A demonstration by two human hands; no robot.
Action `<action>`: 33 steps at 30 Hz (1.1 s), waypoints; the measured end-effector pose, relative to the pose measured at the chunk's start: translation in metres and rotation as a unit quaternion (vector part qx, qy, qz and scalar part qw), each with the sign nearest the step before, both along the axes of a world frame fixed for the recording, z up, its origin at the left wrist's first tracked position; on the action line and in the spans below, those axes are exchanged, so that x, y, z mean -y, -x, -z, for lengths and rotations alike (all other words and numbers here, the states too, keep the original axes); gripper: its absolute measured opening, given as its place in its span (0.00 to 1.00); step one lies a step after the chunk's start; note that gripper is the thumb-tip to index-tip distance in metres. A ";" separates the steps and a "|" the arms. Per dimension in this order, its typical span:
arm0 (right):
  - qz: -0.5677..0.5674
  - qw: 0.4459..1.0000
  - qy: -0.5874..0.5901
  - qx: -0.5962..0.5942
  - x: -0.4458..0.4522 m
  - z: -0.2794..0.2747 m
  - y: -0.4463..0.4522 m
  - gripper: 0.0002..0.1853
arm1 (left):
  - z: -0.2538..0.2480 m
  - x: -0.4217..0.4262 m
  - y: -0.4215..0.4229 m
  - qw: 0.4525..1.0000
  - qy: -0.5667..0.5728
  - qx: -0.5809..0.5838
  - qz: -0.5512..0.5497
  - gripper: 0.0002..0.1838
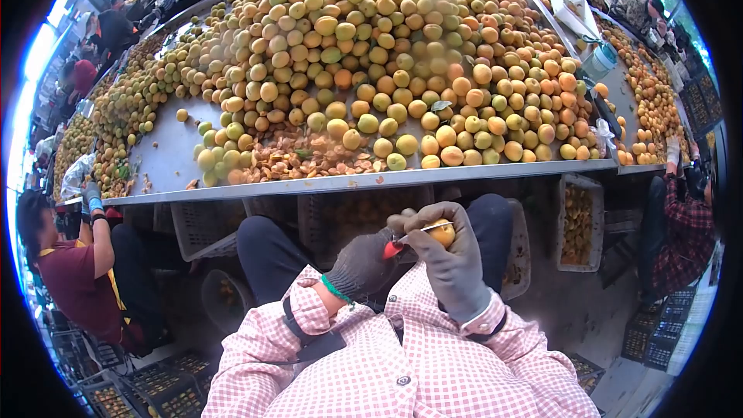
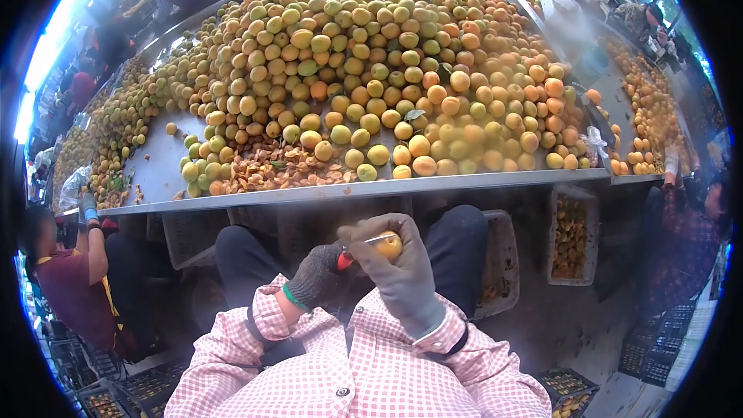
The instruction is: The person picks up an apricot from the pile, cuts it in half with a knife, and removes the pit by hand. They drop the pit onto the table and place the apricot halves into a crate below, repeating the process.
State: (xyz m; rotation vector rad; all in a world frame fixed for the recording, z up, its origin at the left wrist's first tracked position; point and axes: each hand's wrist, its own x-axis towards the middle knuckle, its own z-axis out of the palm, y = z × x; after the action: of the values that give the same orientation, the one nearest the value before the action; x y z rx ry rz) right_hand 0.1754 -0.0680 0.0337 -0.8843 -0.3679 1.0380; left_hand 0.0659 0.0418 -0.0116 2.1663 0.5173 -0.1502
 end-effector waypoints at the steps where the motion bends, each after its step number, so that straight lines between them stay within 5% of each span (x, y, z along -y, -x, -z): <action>1: 0.076 0.994 0.031 0.077 -0.003 0.005 0.008 0.15 | 0.008 0.001 -0.003 0.997 0.001 0.072 -0.022 0.15; 2: 0.150 0.975 0.061 0.151 -0.005 0.009 0.013 0.15 | 0.013 0.001 -0.005 0.989 0.002 0.144 -0.044 0.15; 5: 0.140 0.981 0.058 0.125 -0.012 0.013 0.012 0.16 | 0.018 0.005 -0.007 0.991 -0.005 0.112 -0.079 0.16; 9: 0.000 0.998 0.063 0.001 -0.005 0.015 -0.014 0.17 | 0.018 0.003 -0.005 0.990 0.025 0.110 -0.084 0.17; 10: -0.025 0.992 0.072 0.096 -0.001 0.026 -0.020 0.19 | 0.024 0.002 -0.003 0.992 0.056 0.081 -0.076 0.18; 13: -0.080 0.984 0.110 0.113 0.005 0.037 -0.029 0.21 | 0.022 0.001 0.000 0.988 0.110 0.071 -0.081 0.18; 17: 0.036 0.999 0.027 -0.013 0.008 0.028 -0.020 0.25 | 0.034 0.012 0.009 0.976 0.177 0.096 -0.085 0.16; 24: 0.076 0.996 -0.035 -0.009 -0.002 0.028 -0.011 0.25 | 0.023 0.010 0.011 0.985 0.094 0.089 -0.110 0.14; 27: 0.083 0.996 -0.021 0.016 0.001 0.030 -0.012 0.26 | 0.025 0.007 0.013 0.954 0.155 0.203 -0.158 0.14; 33: 0.070 0.996 -0.027 0.044 0.008 0.028 -0.005 0.28 | 0.001 0.006 0.017 0.983 0.005 0.151 -0.107 0.12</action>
State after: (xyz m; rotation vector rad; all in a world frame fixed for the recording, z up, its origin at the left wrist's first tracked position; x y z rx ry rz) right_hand 0.1799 -0.0763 0.0055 -0.8954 -0.4007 0.8590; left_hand 0.0487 0.0358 -0.0127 2.0590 0.5663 0.2881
